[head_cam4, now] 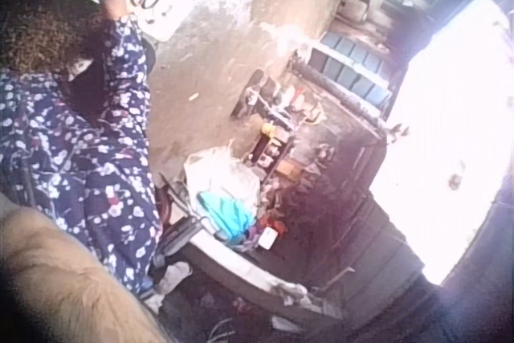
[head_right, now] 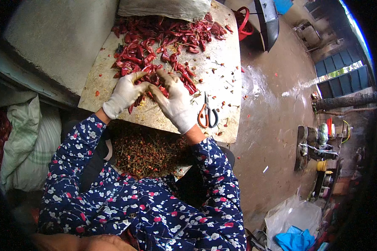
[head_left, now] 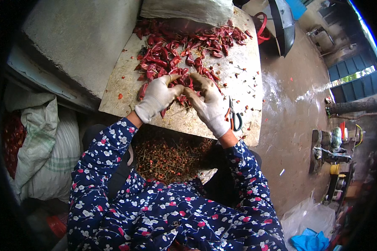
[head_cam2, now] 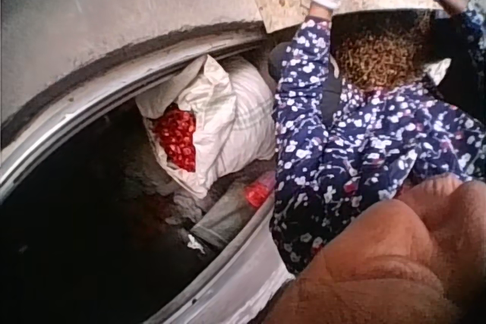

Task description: The person sits at a low table and uses scissors to trim the stems off dried red chili peppers. The trimmed stems are dropped into a container below, while the peppers remain on the table.

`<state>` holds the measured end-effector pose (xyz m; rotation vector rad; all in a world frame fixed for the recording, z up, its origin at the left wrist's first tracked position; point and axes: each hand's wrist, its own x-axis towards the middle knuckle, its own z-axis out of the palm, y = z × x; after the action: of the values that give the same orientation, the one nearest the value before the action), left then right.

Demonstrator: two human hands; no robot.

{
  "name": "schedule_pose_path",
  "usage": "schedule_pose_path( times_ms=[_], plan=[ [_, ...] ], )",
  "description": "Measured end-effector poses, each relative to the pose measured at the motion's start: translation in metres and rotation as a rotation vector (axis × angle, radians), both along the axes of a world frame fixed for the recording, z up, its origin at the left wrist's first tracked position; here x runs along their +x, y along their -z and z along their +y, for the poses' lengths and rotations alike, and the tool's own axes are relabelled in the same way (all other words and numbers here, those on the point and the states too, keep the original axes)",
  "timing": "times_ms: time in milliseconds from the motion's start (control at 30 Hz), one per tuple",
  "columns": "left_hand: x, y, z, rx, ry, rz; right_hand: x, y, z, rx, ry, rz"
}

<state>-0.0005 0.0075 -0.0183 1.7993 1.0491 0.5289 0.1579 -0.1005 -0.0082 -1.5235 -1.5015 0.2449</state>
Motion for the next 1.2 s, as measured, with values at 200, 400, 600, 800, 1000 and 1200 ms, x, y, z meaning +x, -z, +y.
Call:
schedule_pose_path(
  times_ms=[200,400,600,800,1000,1200],
  plan=[
    [0.005,0.002,-0.021,0.385,0.031,0.111,-0.003,-0.002,0.004,0.000,0.082,0.085],
    [0.001,-0.008,-0.034,0.343,0.123,-0.140,0.002,-0.004,-0.004,-0.112,-0.037,0.572],
    [0.000,-0.011,-0.033,0.540,0.263,-0.359,0.013,0.025,0.003,-0.297,-0.369,1.777],
    [-0.006,-0.026,-0.041,0.682,0.378,-0.314,0.053,0.036,0.020,0.028,0.368,1.381],
    [-0.102,-0.102,-0.037,0.672,-0.109,-0.449,0.062,0.054,0.011,-0.083,0.036,1.137],
    [-0.341,-0.198,-0.002,1.270,-0.860,0.650,0.050,0.056,0.011,-0.212,-0.122,0.953]
  ],
)
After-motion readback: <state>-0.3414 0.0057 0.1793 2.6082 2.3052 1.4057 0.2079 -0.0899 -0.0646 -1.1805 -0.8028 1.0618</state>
